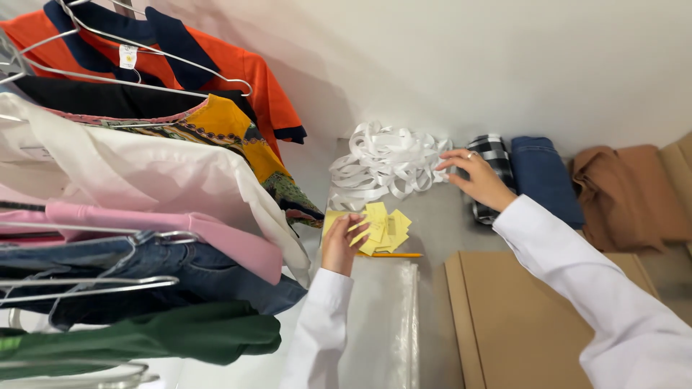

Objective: The person places a folded plaid garment into a plastic bag and puts it inside a cardboard box. They add a sheet of bubble wrap, close the box, and tie a white ribbon around it. The person then opens the box again, removes the items, and closes the box once more.

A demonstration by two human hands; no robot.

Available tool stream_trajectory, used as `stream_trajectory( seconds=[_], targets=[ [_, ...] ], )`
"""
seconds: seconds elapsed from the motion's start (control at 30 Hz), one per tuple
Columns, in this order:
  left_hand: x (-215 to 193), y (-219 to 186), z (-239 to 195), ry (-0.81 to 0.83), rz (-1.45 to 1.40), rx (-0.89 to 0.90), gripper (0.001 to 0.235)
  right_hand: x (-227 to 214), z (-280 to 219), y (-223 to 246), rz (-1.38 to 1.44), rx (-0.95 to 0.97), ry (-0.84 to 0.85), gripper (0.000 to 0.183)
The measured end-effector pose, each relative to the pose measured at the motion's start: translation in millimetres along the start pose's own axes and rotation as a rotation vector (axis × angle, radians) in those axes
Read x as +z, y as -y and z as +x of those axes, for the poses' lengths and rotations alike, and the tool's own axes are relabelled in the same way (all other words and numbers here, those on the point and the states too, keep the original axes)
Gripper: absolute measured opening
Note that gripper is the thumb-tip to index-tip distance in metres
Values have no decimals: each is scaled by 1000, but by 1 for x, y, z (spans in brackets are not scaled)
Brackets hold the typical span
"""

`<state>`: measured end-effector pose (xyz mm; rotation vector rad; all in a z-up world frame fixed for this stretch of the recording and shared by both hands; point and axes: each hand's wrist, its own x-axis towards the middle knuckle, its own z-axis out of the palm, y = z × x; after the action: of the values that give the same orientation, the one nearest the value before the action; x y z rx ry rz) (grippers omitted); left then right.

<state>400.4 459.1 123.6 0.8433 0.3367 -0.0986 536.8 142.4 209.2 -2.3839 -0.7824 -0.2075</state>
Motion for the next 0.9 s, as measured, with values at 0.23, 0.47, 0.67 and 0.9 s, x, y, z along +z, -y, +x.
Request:
stream_trajectory(
  seconds=[0.23,0.47,0.67,0.9],
  targets=[
    [20,15,-36,-27,-33,59,19,-63,-113,37,-28,-80,-272,16],
    [47,76,-76,-38,70,29,20,-111,-289,-16,-133,227,-125,44],
    [40,150,-118,-96,399,-79,30,-149,-416,-53,-160,805,172,101],
    [39,215,-169,-180,459,-205,51,-163,-485,-13,351,1171,187,111]
  ],
)
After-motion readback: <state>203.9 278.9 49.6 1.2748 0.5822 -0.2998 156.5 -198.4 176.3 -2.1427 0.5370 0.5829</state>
